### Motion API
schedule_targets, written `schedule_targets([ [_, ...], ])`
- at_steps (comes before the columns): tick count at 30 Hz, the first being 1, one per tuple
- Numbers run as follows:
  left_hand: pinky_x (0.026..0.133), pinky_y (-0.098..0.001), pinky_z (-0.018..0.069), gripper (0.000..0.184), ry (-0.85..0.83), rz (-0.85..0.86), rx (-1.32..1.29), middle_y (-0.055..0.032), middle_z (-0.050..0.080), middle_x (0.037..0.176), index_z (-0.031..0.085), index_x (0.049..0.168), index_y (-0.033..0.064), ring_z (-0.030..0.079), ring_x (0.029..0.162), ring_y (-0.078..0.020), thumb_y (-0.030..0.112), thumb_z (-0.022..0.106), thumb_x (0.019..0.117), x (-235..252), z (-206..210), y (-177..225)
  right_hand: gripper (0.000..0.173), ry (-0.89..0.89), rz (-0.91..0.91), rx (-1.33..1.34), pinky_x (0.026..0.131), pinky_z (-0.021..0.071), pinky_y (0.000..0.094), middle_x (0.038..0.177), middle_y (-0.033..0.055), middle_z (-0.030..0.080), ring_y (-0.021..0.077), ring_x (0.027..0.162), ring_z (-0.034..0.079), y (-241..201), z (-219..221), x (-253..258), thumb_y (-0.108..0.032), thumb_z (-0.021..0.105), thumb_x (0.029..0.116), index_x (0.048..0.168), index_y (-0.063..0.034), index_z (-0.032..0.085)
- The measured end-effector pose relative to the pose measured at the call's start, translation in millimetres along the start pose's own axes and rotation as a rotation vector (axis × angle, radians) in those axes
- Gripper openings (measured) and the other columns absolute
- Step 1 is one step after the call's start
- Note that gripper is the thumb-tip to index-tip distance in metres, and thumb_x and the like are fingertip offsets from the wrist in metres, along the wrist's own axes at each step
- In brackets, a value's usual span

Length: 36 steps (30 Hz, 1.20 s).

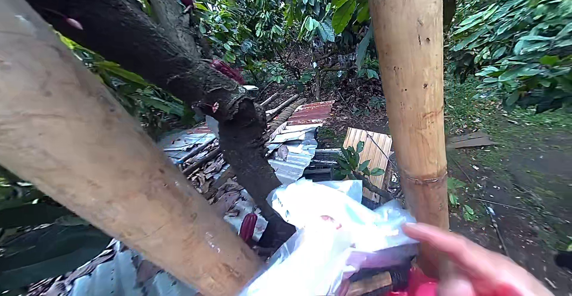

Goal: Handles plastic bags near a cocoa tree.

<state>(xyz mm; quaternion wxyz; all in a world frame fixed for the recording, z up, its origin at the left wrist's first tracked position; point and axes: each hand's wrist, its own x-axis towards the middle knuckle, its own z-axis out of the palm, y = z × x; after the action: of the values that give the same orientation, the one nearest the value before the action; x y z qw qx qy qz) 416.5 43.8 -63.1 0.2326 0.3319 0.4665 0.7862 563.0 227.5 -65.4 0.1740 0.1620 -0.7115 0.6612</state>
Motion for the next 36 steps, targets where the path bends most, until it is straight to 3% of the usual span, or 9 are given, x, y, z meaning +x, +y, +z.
schedule_targets([
  [7,0.088,-0.0217,0.0578,0.019,0.035,0.101,0.082,0.0063,0.077,0.104,0.077,0.112,0.0188,0.071,0.096,-0.0013,0.018,0.069,0.0952,-16,-42,-13,0.029,0.113,0.122,-0.486,0.059,0.0522,0.0456,0.068,0.0120,0.066,0.0216,0.063,0.066,84,37,25,-0.024,0.061,0.1021,0.087,-0.0009,0.069],
  [12,0.094,-0.0170,0.0537,0.012,0.216,0.273,0.482,0.0162,0.075,0.099,0.075,0.106,0.0137,0.066,0.099,0.0083,0.016,0.069,0.0963,-18,-51,-27,0.034,0.074,0.273,-0.625,0.062,0.0541,0.0556,0.073,0.0154,0.070,0.0307,0.067,0.069,76,39,14,-0.030,0.054,0.1057,0.113,-0.0012,0.072],
  [16,0.091,-0.0204,0.0514,0.022,0.206,0.279,1.059,-0.0088,0.076,0.095,0.072,0.100,-0.0103,0.069,0.095,-0.0039,0.009,0.069,0.0894,-17,-37,-11,0.092,0.161,0.260,-0.653,0.058,0.0556,0.0454,0.072,0.0110,0.068,0.0226,0.058,0.063,54,31,18,-0.048,0.072,0.0926,0.158,0.0015,0.032],
  [19,0.089,-0.0319,0.0580,0.041,-0.090,0.337,1.081,-0.0168,0.075,0.100,0.069,0.113,-0.0089,0.072,0.095,-0.0161,0.023,0.074,0.0889,-7,-52,-36,0.100,0.220,0.058,-0.688,0.060,0.0573,0.0379,0.085,0.0078,0.072,0.0159,0.067,0.065,42,37,34,-0.045,0.082,0.0841,0.157,0.0040,0.032],
  [22,0.083,-0.0310,0.0566,0.034,-0.136,0.334,1.067,-0.0168,0.073,0.091,0.069,0.108,-0.0089,0.071,0.088,-0.0166,0.020,0.069,0.0898,-11,-41,-35,0.044,0.271,-0.226,-0.557,0.081,0.0620,0.0288,0.107,0.0069,0.075,0.0105,0.094,0.072,69,40,47,-0.018,0.071,0.0906,0.132,-0.0038,0.064],
  [25,0.088,-0.0261,0.0555,0.032,-0.156,0.566,1.169,-0.0108,0.073,0.096,0.059,0.120,0.0023,0.071,0.094,-0.0105,0.028,0.057,0.1009,-15,-48,-30,0.014,0.420,-0.294,-0.212,0.083,0.0594,0.0201,0.094,-0.0011,0.076,0.0017,0.089,0.070,66,31,49,-0.007,0.060,0.1010,0.102,-0.0045,0.074],
  [31,0.098,-0.0160,0.0477,0.038,-0.124,0.532,0.892,-0.0053,0.067,0.115,0.045,0.138,0.0037,0.062,0.109,0.0021,0.025,0.048,0.1069,-27,-45,-26,0.015,0.517,-0.192,0.035,0.077,0.0579,0.0178,0.090,-0.0056,0.072,-0.0005,0.082,0.067,63,40,46,-0.013,0.060,0.1025,0.111,-0.0043,0.069],
  [34,0.072,-0.0115,0.0550,0.025,0.088,0.301,0.424,0.0188,0.071,0.108,0.053,0.132,0.0252,0.064,0.086,0.0101,0.026,0.050,0.1071,-27,-35,-14,0.097,0.222,0.096,0.048,0.071,0.0585,0.0233,0.090,-0.0038,0.069,0.0022,0.076,0.065,58,27,34,-0.058,0.078,0.0827,0.150,0.0008,0.039],
  [36,0.073,-0.0147,0.0581,0.021,0.042,0.172,0.258,0.0178,0.073,0.103,0.057,0.125,0.0270,0.068,0.085,0.0068,0.028,0.046,0.1080,-26,-32,-3,0.115,0.011,0.266,-0.063,0.090,0.0578,0.0266,0.112,0.0048,0.071,0.0035,0.098,0.068,62,27,31,-0.058,0.086,0.0707,0.153,0.0044,0.034],
])
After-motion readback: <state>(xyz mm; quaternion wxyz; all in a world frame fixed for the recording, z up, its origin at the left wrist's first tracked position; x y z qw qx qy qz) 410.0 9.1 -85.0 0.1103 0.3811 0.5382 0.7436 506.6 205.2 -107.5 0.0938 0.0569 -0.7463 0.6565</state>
